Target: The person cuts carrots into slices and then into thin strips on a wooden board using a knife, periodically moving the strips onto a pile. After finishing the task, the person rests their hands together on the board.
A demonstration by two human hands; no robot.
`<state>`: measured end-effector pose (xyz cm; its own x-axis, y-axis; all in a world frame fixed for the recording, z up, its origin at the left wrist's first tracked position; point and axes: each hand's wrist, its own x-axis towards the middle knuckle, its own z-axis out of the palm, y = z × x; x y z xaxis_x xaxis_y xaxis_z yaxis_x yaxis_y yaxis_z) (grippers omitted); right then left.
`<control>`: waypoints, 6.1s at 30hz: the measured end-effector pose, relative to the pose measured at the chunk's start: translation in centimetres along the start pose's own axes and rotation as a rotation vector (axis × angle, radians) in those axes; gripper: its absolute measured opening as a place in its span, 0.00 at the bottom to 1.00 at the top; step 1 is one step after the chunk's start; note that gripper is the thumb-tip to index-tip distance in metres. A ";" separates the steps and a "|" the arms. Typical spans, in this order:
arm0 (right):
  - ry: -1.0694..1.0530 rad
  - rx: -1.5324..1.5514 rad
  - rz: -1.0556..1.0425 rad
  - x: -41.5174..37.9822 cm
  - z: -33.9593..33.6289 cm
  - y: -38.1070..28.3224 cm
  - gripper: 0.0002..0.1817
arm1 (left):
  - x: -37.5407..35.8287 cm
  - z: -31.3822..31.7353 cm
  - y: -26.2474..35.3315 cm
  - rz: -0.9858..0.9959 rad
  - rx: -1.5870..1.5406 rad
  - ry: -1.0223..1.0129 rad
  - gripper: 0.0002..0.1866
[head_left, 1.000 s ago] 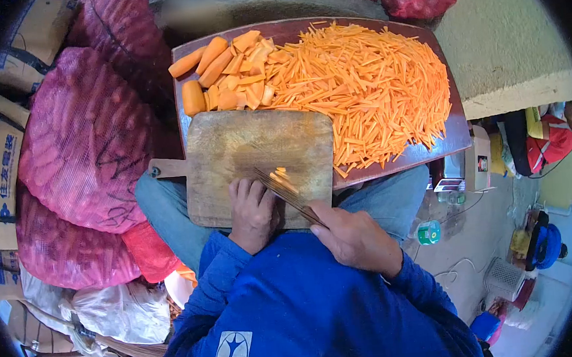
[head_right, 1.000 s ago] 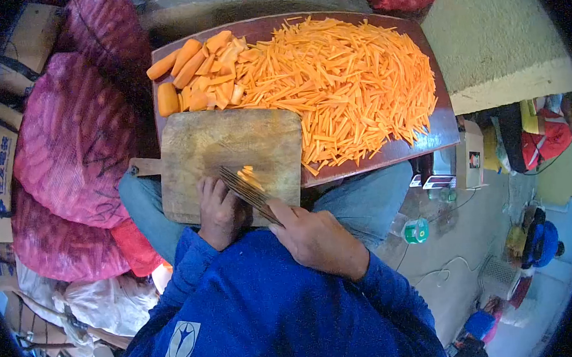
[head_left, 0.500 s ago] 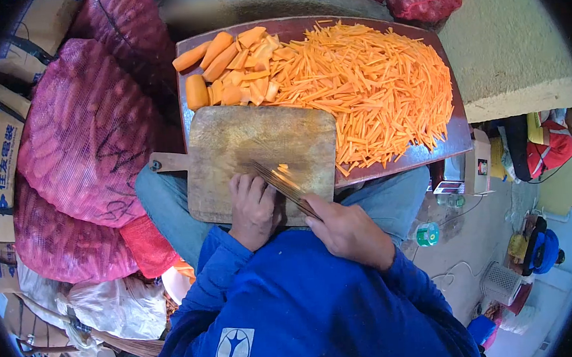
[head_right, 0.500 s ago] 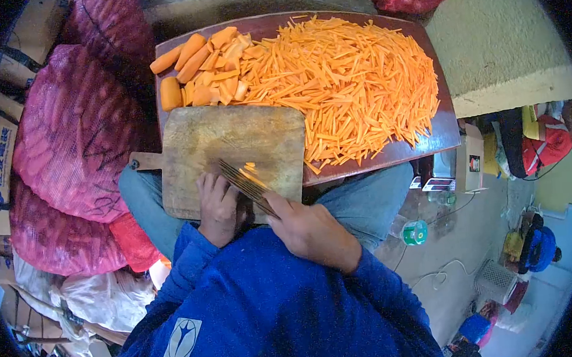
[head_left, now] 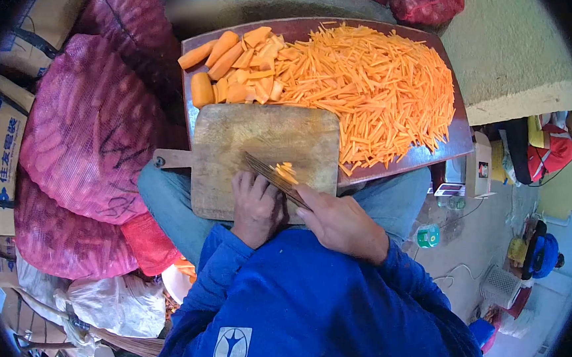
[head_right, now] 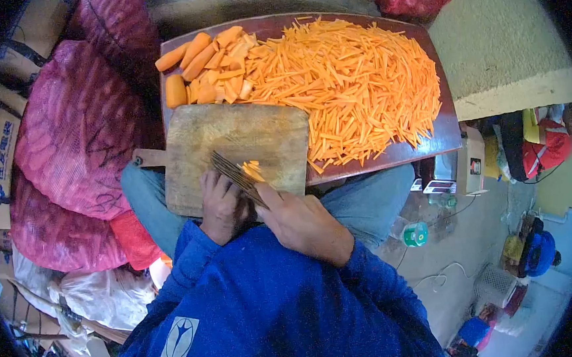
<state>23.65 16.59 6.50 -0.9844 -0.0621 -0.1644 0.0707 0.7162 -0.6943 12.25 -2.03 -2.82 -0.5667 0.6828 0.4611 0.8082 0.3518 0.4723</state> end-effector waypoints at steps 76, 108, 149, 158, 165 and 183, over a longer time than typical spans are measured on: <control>0.507 -0.092 0.031 -0.5 -6.2 5.2 0.20 | 1.4 -0.5 0.3 -0.118 -0.031 0.070 0.07; 0.218 -0.183 -0.013 -0.8 1.3 5.3 0.28 | 25.6 4.6 -13.3 0.036 0.300 0.040 0.30; 0.291 0.011 0.082 -4.3 -1.6 4.7 0.25 | 2.0 -2.4 -2.0 0.025 -0.012 0.106 0.19; 0.055 0.201 0.036 -1.6 -2.7 1.8 0.25 | 0.5 -1.2 -0.5 -0.049 0.040 -0.003 0.18; -0.051 0.134 -0.003 -1.2 -2.6 1.0 0.26 | 0.1 -1.4 -0.6 -0.063 0.055 -0.056 0.21; -0.131 0.039 0.064 -0.2 -2.4 0.6 0.26 | 0.0 -1.4 -0.7 -0.020 0.112 -0.065 0.22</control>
<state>23.56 18.73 7.76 -0.9484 -0.1090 -0.2978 0.1419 0.6941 -0.7058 11.47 -3.23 -2.09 -0.5739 0.7138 0.4014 0.8120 0.4322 0.3923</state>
